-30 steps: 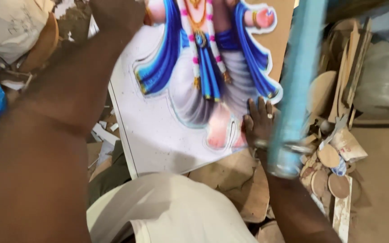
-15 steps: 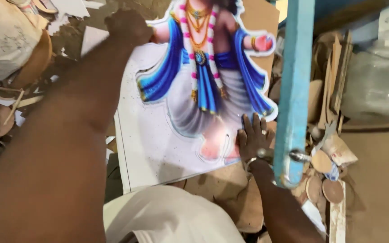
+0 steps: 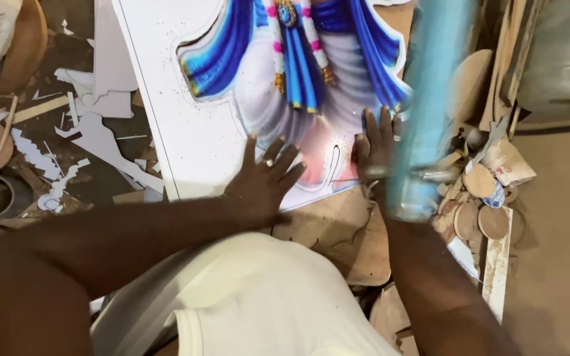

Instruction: Cutting out a printed graphic from a cardboard sheet using a jigsaw or scrolls saw.

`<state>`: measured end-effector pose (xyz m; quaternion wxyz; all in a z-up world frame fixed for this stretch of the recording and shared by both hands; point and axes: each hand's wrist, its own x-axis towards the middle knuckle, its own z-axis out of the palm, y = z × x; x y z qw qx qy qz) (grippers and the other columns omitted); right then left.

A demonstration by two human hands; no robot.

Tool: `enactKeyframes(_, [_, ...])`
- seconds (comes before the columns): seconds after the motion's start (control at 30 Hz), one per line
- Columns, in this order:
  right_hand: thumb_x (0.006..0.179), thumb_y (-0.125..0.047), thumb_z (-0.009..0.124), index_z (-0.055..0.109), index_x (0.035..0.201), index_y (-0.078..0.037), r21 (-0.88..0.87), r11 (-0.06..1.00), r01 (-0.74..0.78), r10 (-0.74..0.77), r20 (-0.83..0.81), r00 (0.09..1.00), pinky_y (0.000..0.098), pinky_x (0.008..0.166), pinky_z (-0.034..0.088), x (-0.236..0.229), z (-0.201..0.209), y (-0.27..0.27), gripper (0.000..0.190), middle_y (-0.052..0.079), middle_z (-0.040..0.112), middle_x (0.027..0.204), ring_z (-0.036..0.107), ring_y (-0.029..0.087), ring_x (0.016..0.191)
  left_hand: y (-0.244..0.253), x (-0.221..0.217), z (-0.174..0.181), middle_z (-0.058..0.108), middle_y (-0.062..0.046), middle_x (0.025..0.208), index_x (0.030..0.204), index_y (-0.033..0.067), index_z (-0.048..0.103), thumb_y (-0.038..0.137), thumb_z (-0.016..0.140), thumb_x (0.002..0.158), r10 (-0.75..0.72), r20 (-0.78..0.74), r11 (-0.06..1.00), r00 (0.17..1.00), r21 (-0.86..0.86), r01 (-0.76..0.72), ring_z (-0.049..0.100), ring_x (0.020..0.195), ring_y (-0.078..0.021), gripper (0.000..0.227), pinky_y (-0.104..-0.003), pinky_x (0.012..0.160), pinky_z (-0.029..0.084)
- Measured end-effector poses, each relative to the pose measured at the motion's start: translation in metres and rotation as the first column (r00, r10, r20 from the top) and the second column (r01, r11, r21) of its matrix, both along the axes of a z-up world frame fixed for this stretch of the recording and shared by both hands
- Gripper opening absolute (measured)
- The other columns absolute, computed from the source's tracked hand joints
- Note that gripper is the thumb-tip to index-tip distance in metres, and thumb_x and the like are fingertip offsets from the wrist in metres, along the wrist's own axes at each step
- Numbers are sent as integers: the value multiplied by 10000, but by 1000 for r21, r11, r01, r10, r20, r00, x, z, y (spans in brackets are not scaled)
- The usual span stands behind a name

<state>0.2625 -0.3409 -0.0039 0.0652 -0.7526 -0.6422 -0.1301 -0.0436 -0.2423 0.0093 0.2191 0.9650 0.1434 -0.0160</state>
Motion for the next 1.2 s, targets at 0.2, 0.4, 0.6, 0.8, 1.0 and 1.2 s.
enactKeyframes(0.2, [1096,-294,451,551,1527,-74,-55,997,60,-56,69,996,621,1211,312,-15,18,4,493,311,438,1577,385,518,1461,-5,4,-9,249,-168,1639,1553,100,349,631,596,877,50,94,995,994,81,-58,139,1531,-409,894,-792,1119,40])
enactKeyframes(0.4, [1122,-320,393,435,1593,-127,-140,978,156,-151,41,988,575,1273,246,-28,34,5,510,273,353,1639,297,456,1532,-3,7,-9,237,-139,1652,1566,133,339,635,562,891,53,62,992,997,111,-60,127,1534,-390,870,-782,1129,43])
enactKeyframes(0.6, [1114,-343,363,362,1623,-156,-212,955,206,-219,-40,975,559,1270,183,-28,33,12,542,262,279,1667,224,450,1544,2,11,-11,236,-126,1642,1563,155,340,647,540,899,52,81,985,995,158,-64,124,1528,-380,850,-770,1129,50])
enactKeyframes(0.8, [1102,-366,370,385,1617,-138,-205,956,211,-224,-41,974,588,1247,195,-17,28,11,563,271,278,1665,250,520,1508,8,10,-12,293,-124,1631,1553,162,382,679,552,889,30,133,981,991,184,-54,188,1519,-370,858,-759,1148,68])
enactKeyframes(1.0, [1086,-392,367,353,1627,-175,-240,934,267,-282,-34,959,608,1225,196,-2,8,10,584,222,236,1687,213,497,1523,15,13,-6,307,-97,1632,1544,186,397,689,579,864,13,112,983,994,179,-33,188,1531,-348,865,-744,1164,64])
enactKeyframes(1.2, [1057,-403,345,289,1639,-230,-292,875,386,-386,59,921,599,1209,170,-3,4,10,609,144,180,1704,178,429,1541,25,20,-2,240,-76,1644,1553,206,342,701,558,869,-39,21,986,999,162,35,113,1538,-347,872,-738,1153,-4])
